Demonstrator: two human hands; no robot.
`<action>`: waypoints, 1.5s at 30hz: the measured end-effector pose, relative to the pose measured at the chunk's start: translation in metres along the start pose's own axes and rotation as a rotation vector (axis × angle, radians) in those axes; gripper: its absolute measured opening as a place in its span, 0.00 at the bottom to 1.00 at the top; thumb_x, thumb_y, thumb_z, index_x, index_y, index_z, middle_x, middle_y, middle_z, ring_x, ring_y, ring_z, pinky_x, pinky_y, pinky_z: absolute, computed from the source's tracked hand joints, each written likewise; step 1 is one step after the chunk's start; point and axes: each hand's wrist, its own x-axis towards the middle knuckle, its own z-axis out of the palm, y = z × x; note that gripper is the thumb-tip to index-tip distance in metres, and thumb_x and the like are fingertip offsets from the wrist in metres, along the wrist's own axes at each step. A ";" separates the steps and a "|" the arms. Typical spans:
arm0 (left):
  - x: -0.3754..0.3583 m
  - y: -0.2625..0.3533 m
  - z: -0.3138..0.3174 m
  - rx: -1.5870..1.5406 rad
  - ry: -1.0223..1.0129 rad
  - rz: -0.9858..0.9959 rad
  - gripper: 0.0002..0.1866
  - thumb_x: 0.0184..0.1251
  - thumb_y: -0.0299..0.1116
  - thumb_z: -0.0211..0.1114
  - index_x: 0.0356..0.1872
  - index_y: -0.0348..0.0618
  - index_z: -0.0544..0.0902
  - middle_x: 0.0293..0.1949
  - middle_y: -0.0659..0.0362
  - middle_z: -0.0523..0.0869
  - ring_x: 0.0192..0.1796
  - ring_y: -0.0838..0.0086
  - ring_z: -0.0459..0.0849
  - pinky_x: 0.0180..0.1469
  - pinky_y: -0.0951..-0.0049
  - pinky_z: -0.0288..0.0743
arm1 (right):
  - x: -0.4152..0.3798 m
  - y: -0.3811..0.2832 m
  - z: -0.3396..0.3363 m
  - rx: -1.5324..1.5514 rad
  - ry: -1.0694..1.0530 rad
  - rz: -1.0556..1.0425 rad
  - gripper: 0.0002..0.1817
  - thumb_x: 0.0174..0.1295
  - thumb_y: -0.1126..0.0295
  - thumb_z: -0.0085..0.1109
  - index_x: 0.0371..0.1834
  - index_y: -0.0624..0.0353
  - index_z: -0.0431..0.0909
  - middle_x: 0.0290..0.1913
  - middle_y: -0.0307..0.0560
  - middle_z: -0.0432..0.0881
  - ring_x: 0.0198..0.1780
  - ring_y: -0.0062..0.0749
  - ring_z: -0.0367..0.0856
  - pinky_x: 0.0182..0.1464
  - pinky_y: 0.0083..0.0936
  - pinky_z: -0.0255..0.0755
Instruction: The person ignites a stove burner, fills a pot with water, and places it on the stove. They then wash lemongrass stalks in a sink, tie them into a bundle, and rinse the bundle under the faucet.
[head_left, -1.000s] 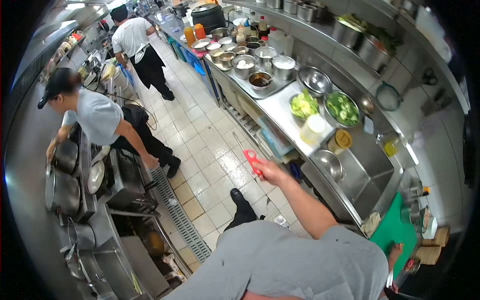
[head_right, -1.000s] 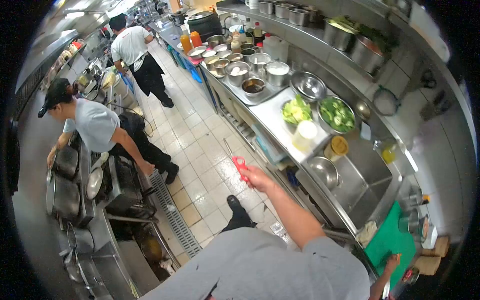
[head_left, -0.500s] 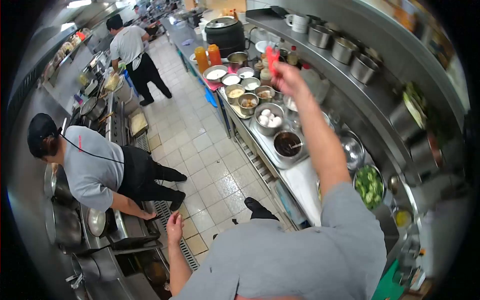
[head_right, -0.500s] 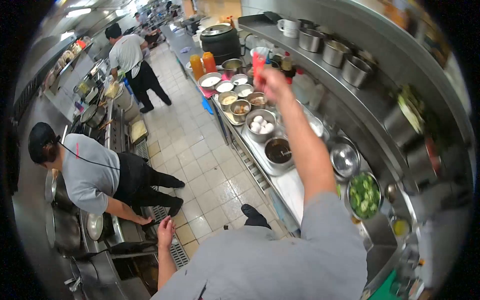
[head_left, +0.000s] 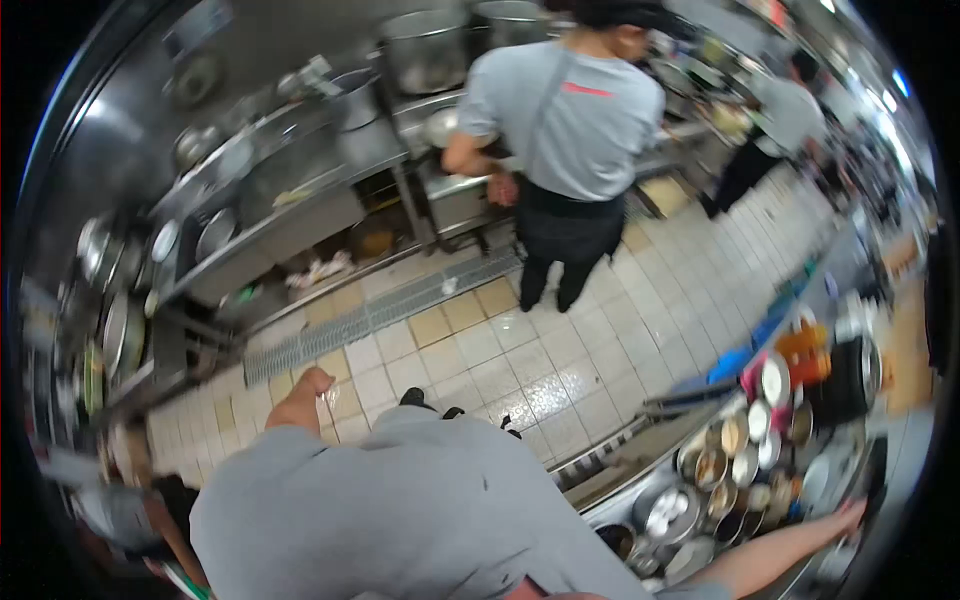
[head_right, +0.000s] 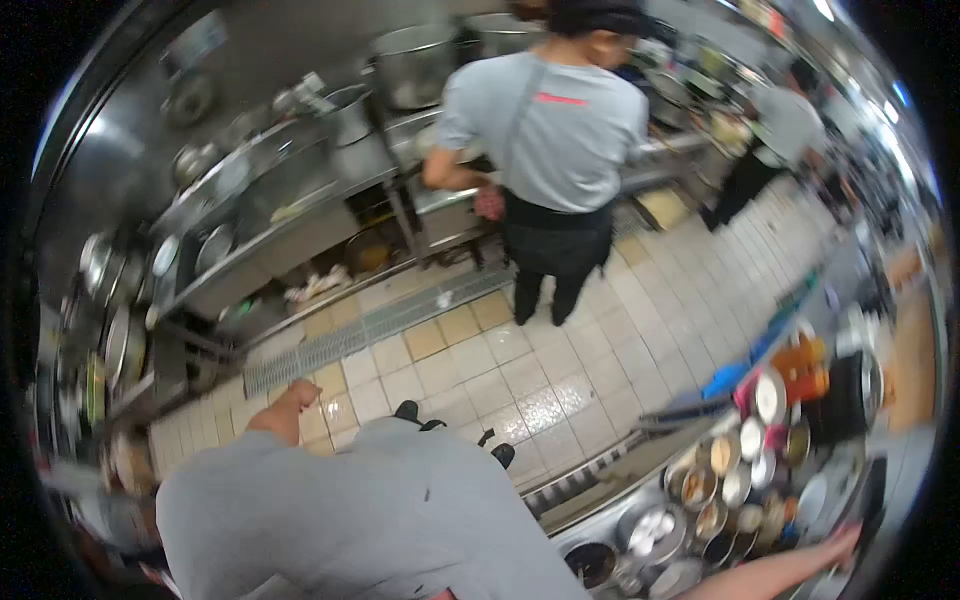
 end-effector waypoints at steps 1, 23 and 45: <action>-0.015 -0.010 0.001 -0.006 0.012 -0.008 0.26 0.69 0.52 0.56 0.33 0.37 0.89 0.40 0.47 0.90 0.44 0.58 0.89 0.51 0.57 0.80 | -0.014 0.000 0.020 -0.152 0.102 -0.075 0.17 0.61 0.64 0.61 0.47 0.66 0.82 0.45 0.51 0.85 0.44 0.36 0.84 0.48 0.32 0.80; -0.063 -0.377 0.027 -1.539 0.351 -0.334 0.24 0.70 0.44 0.65 0.60 0.40 0.79 0.50 0.53 0.86 0.47 0.66 0.86 0.47 0.64 0.80 | -1.193 -0.420 0.200 0.090 -2.637 -0.061 0.30 0.75 0.43 0.45 0.63 0.60 0.73 0.45 0.47 0.83 0.34 0.29 0.83 0.31 0.25 0.75; 0.255 -0.592 -0.423 -2.042 0.531 -0.152 0.29 0.76 0.54 0.54 0.67 0.43 0.72 0.62 0.51 0.80 0.56 0.62 0.83 0.56 0.60 0.77 | -1.969 -0.962 0.419 0.861 -2.369 -0.339 0.13 0.67 0.70 0.57 0.51 0.62 0.82 0.49 0.58 0.85 0.50 0.52 0.84 0.54 0.38 0.77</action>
